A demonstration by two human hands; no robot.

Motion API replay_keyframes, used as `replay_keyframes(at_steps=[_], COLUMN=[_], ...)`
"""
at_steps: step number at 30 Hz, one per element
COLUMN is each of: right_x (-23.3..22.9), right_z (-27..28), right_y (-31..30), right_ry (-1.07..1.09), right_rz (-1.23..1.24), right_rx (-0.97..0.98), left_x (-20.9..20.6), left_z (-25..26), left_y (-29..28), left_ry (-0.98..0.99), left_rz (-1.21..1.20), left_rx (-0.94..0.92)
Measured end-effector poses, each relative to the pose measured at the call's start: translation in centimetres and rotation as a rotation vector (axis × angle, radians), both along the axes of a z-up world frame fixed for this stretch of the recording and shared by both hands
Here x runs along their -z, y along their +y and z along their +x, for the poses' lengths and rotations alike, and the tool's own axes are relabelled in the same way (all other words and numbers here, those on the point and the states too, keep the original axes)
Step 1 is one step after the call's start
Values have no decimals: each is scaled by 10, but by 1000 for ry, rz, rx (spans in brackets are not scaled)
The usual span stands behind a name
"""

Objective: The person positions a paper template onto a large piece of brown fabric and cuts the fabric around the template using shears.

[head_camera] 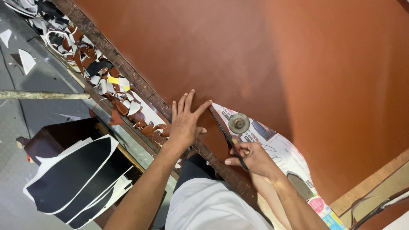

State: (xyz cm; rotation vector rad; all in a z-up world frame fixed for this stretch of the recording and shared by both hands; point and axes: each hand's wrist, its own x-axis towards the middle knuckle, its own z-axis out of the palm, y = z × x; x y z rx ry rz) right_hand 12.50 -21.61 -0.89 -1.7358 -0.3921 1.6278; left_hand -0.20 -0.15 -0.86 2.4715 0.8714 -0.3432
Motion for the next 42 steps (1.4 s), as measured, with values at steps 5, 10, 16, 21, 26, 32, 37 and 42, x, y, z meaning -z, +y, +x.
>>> replay_keyframes(at_steps=[5, 10, 16, 21, 26, 32, 37, 42], right_x=[10, 13, 14, 24, 48, 74, 79, 84], right_z=[0, 1, 2, 4, 2, -2, -3, -23], right_y=[10, 9, 28, 26, 29, 32, 37, -3], right_ry=[-156, -190, -195, -188, -190, -217, -378, -305], right_rz=[-63, 4, -92, -44, -6, -65, -106, -167], right_rx=[-77, -72, -73, -65, -62, -64, -172, 58], left_x=[6, 10, 13, 21, 32, 36, 35, 43], left_z=[-6, -13, -18, -17, -20, -21, -17, -20], left_y=[0, -3, -4, -3, -3, -2, 2, 3], left_ry=[-65, -141, -158, -103, -134, -85, 2, -6], left_rz=[-29, -14, 12, -9, 33, 10, -16, -9], left_rx=[-53, -130, -136, -145, -107, -121, -117, -101])
